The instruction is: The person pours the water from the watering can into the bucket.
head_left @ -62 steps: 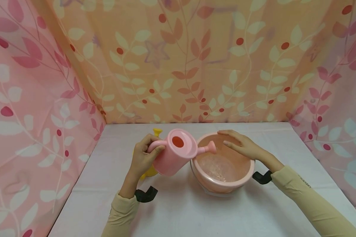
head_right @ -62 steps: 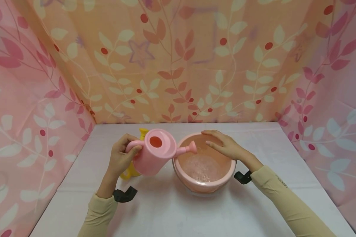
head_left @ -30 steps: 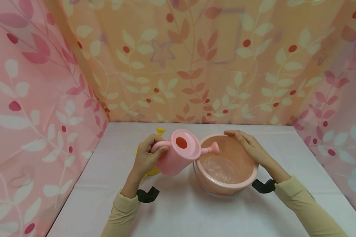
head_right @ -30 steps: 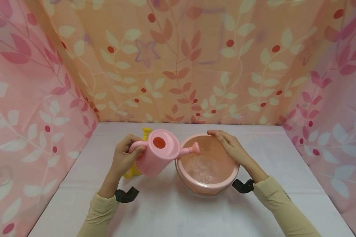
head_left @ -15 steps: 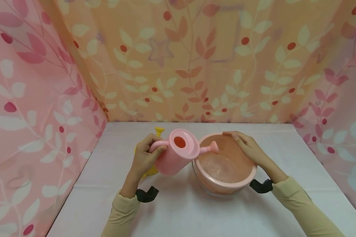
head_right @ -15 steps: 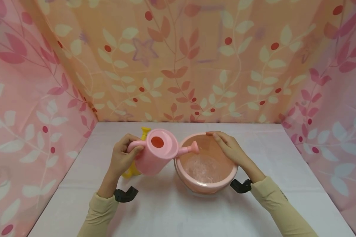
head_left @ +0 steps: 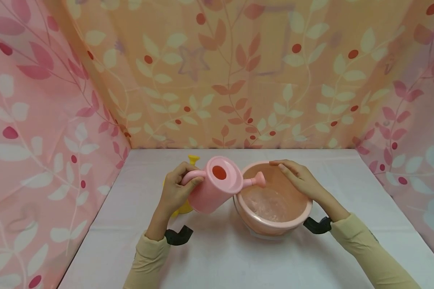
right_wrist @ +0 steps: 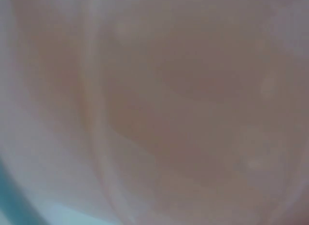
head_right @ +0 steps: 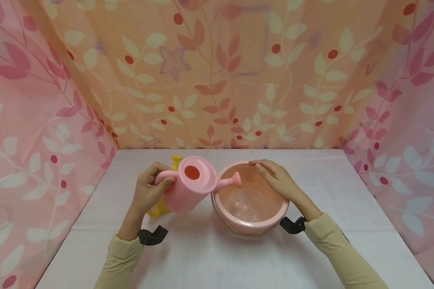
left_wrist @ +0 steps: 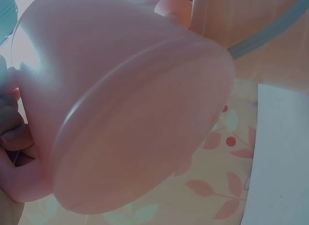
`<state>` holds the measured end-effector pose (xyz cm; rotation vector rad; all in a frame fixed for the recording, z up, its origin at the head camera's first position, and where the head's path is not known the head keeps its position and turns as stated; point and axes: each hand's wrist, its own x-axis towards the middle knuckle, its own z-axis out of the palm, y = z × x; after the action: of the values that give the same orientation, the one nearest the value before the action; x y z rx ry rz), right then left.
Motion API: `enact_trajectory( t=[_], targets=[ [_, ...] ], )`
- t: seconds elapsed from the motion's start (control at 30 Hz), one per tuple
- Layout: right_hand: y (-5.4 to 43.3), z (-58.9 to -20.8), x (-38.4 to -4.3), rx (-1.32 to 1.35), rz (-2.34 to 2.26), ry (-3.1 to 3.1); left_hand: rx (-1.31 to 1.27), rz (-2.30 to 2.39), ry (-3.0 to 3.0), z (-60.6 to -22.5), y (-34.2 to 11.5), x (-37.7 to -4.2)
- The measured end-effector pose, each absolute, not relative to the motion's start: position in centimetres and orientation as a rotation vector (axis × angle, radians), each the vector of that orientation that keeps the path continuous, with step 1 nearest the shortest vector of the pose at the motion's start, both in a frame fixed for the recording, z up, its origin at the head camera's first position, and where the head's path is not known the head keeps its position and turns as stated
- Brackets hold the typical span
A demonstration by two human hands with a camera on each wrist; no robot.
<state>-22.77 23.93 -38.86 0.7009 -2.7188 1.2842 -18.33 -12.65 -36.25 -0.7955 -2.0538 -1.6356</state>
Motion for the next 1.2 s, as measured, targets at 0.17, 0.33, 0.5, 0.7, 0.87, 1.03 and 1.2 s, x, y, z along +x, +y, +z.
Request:
enact_trajectory(
  t=[0.17, 0.33, 0.5, 0.7, 0.87, 1.03, 1.2],
  targets=[
    [23.9, -39.0, -22.9, 0.704, 1.262, -2.732, -0.798, -1.647, -2.063, -36.1, -12.7, -18.3],
    [23.8, -39.0, -22.9, 0.713, 1.242, -2.730, -0.804, -1.621, -2.071, -36.1, -12.7, -18.4],
    [23.7, -38.7, -22.7, 0.708, 1.256, -2.716, -0.810, -1.639, -2.075, -35.8, -12.6, -18.4],
    [22.8, -37.1, -21.5, 0.720, 1.293, -2.703, -0.826, -1.647, -2.081, -34.6, -12.4, -17.8],
    [23.3, -37.8, -22.0, 0.718, 1.283, -2.705, -0.802, -1.640, -2.080, -35.4, -12.4, -18.5],
    [23.9, -39.0, -22.8, 0.726, 1.267, -2.691, -0.765, -1.649, -2.084, -35.7, -12.4, -18.7],
    [24.0, -39.2, -22.9, 0.727, 1.269, -2.690, -0.744, -1.672, -2.093, -34.6, -12.1, -18.0]
  ],
)
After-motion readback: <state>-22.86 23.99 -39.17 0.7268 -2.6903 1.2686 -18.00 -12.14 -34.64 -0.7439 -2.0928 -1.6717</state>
